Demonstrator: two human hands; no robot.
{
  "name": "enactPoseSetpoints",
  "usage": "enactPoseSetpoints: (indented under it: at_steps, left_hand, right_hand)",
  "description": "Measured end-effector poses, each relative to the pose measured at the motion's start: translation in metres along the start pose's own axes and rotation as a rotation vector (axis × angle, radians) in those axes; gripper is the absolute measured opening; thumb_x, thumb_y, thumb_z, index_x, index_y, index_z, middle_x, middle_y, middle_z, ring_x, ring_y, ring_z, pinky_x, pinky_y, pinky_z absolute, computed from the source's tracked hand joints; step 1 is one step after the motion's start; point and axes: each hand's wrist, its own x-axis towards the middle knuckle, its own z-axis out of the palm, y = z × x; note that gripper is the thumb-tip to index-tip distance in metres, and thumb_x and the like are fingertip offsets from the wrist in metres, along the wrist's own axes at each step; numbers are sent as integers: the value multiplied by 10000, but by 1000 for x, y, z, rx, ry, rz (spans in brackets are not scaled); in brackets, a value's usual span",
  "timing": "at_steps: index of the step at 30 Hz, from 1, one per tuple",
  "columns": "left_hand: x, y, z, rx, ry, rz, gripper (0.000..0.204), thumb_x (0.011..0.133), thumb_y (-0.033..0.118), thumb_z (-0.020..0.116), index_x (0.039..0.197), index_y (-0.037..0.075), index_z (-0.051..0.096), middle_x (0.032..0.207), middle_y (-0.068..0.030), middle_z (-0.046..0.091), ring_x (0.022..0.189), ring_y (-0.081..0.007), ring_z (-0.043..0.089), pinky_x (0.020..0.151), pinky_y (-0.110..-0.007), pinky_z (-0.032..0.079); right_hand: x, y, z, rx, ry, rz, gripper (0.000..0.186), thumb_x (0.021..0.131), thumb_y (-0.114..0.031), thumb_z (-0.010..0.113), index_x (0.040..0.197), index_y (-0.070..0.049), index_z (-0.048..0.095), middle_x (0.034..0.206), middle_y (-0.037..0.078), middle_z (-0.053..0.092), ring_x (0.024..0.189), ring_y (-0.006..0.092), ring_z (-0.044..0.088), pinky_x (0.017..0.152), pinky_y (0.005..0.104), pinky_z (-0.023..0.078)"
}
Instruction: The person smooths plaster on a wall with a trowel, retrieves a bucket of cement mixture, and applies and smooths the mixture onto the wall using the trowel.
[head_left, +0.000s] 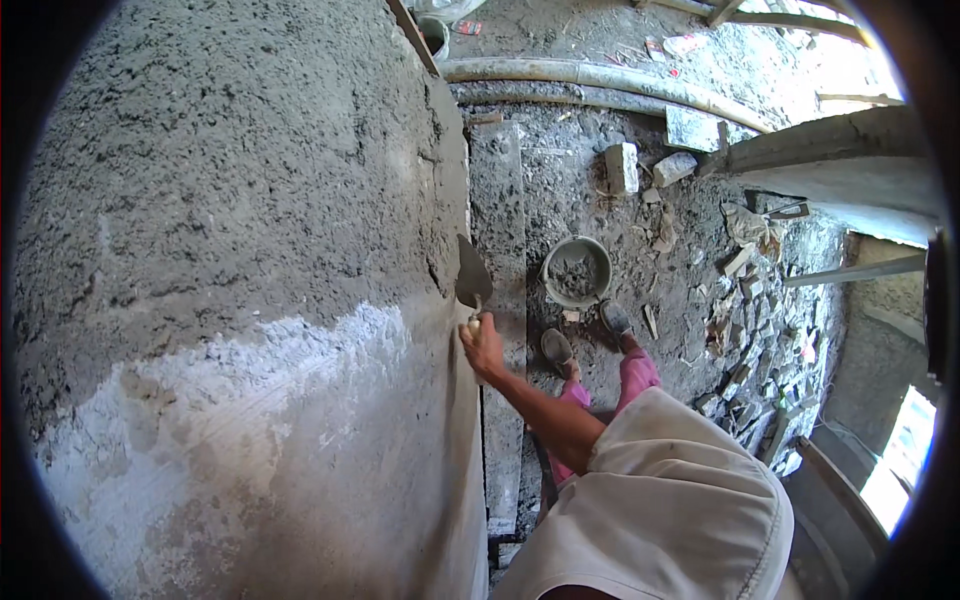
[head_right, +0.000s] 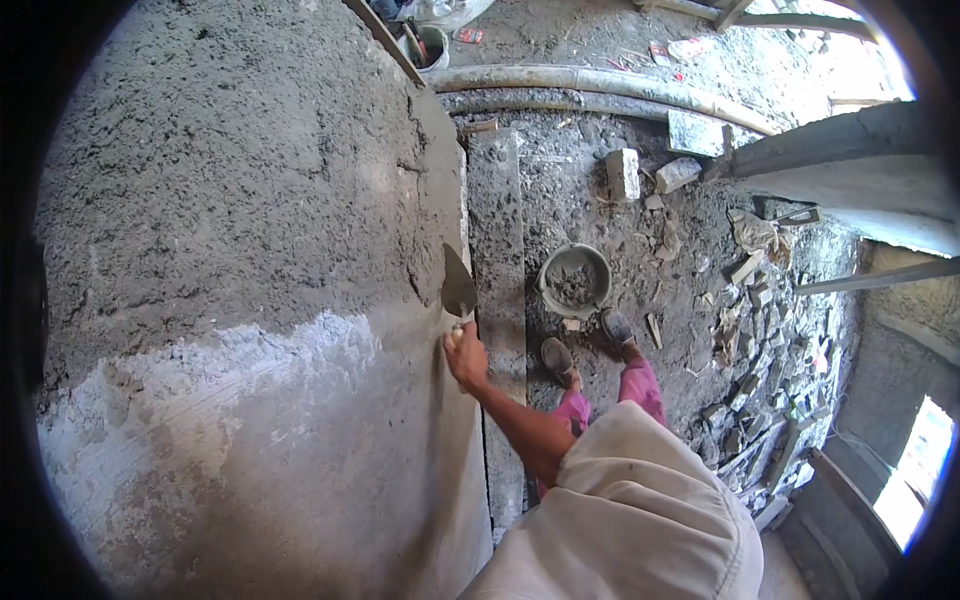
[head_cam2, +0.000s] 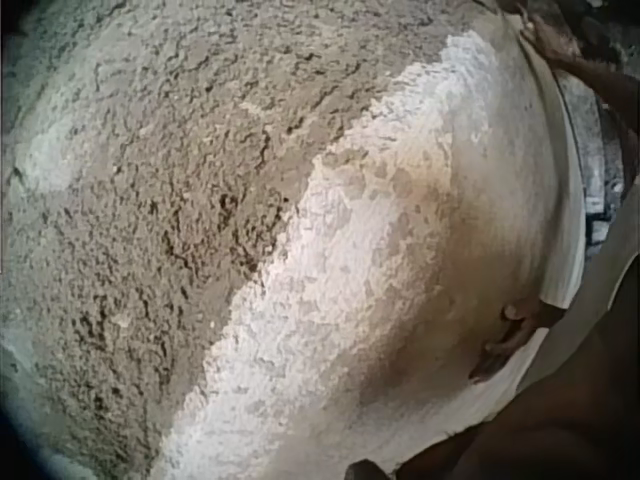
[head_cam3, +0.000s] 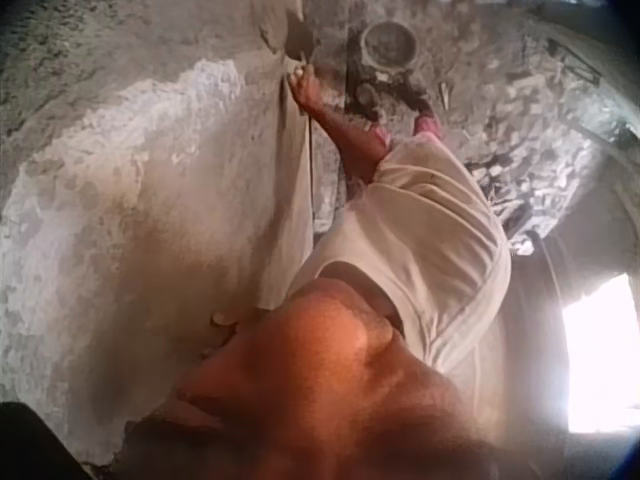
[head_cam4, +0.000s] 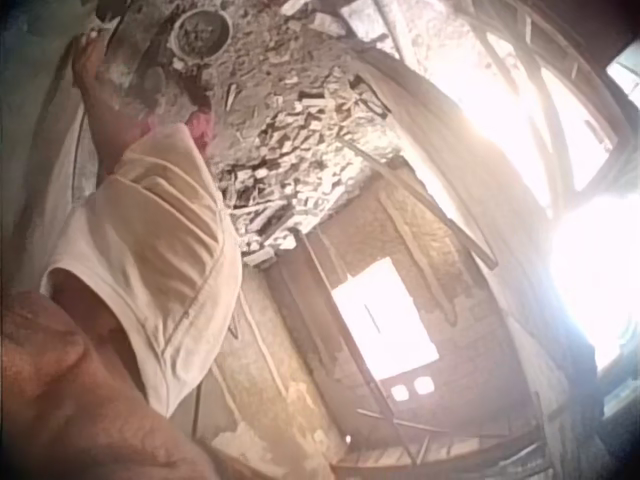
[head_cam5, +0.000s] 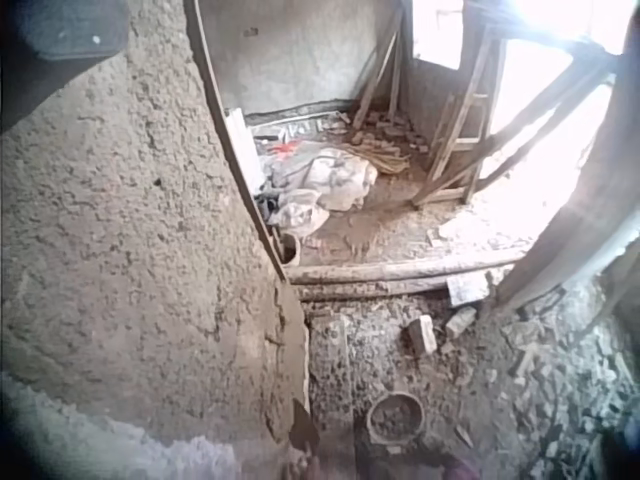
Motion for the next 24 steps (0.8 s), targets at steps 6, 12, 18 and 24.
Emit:
enactPoseSetpoints:
  at_steps: [6,12,18,24]
  left_hand:
    - [-9,-10,-2,-20,2,-11,767,919,581,536,1427,38,351,1510,-256,250,1418,-461,170,1074,-658,220]
    - [-17,-20,-14,-29,20,-52,757,919,579,538,1419,40,362,1510,-255,249,1417,-460,173,1075,-657,221]
    - [-27,-19,-31,-14,6,-55,747,919,577,540,1411,41,372,1510,-253,247,1415,-460,175,1075,-656,222]
    - [-12,-14,-47,64,-33,-45,737,919,575,542,1403,43,383,1509,-252,246,1414,-459,177,1076,-655,223]
  right_hand:
    - [-52,-55,-7,116,22,-1,435,893,-388,616,1073,-37,434,851,269,606,801,442,614,712,521,466]
    - [-88,-75,-45,38,25,-177,388,903,-305,631,1093,-42,418,726,202,592,650,351,610,616,461,481]
    - [-77,-40,-132,670,-696,167,307,940,-320,612,1099,-97,473,786,49,558,629,131,552,515,288,474]
    - [-51,-47,-249,753,-267,99,338,966,-387,538,1138,-108,454,848,60,578,627,147,569,527,283,503]
